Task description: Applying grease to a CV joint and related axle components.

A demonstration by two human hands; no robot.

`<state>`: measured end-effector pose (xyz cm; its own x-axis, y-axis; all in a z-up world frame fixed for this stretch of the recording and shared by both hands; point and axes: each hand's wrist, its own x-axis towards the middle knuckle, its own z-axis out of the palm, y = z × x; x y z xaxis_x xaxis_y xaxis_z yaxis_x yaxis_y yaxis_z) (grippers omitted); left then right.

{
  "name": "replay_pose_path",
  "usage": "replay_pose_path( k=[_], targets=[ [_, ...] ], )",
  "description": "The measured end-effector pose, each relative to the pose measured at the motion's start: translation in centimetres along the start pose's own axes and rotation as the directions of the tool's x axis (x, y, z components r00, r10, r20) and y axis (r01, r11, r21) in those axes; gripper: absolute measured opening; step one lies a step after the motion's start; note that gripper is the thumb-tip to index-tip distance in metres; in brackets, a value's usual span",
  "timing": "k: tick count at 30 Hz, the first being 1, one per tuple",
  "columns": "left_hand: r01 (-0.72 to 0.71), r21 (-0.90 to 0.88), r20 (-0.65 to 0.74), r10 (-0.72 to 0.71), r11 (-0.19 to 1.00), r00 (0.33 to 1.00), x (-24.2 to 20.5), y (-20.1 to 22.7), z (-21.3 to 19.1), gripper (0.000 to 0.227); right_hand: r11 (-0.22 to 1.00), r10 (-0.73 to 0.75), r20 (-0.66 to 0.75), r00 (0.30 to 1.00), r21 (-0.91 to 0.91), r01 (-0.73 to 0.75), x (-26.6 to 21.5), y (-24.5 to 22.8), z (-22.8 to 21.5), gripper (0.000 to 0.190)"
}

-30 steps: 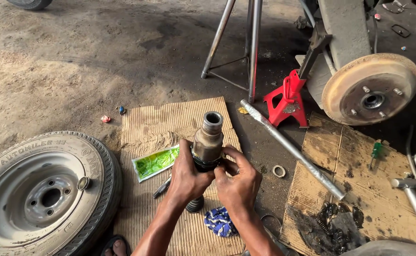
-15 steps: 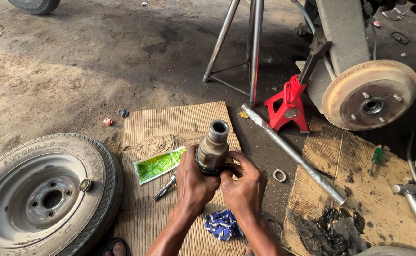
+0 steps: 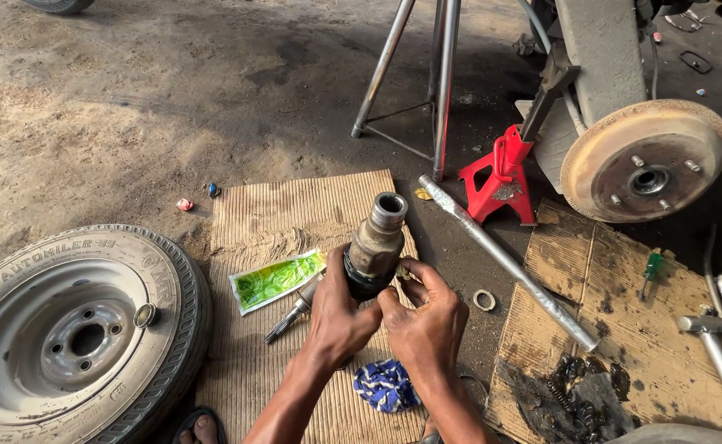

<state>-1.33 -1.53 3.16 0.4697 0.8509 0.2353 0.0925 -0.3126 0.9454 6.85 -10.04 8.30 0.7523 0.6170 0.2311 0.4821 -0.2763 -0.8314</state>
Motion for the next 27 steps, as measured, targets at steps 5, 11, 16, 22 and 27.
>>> replay_pose_path(
  k=[5, 11, 16, 22, 27],
  targets=[
    [0.084, 0.027, 0.005, -0.084, 0.996, 0.996, 0.4, 0.8, -0.5, 0.074, 0.999, 0.000, 0.007, 1.000, 0.040, 0.000, -0.2, -0.1, 0.0, 0.047],
    [0.023, 0.208, -0.117, 0.001, 0.978, 0.993, 0.3, 0.4, -0.1, 0.073, 0.999, 0.050, 0.053, 0.997, -0.003, -0.050, -0.8, -0.2, 0.4, 0.038],
    [-0.071, 0.245, -0.233, 0.130, 0.967, 0.964, -0.4, -0.7, 0.9, 0.074, 0.992, -0.061, 0.040, 0.997, -0.112, 0.065, -1.0, -0.6, 0.4, 0.042],
    [-0.004, 0.261, -0.273, 0.078, 0.965, 0.959, -0.8, 0.8, 1.0, 0.073, 0.986, -0.110, 0.057, 0.992, -0.117, 0.116, -1.1, -0.1, 0.3, 0.043],
    [0.091, 0.136, -0.246, -0.055, 0.987, 0.968, -0.8, 0.1, 1.6, 0.060, 0.995, -0.017, 0.075, 0.997, -0.093, 0.024, -1.6, -0.6, 0.4, 0.047]
  ],
)
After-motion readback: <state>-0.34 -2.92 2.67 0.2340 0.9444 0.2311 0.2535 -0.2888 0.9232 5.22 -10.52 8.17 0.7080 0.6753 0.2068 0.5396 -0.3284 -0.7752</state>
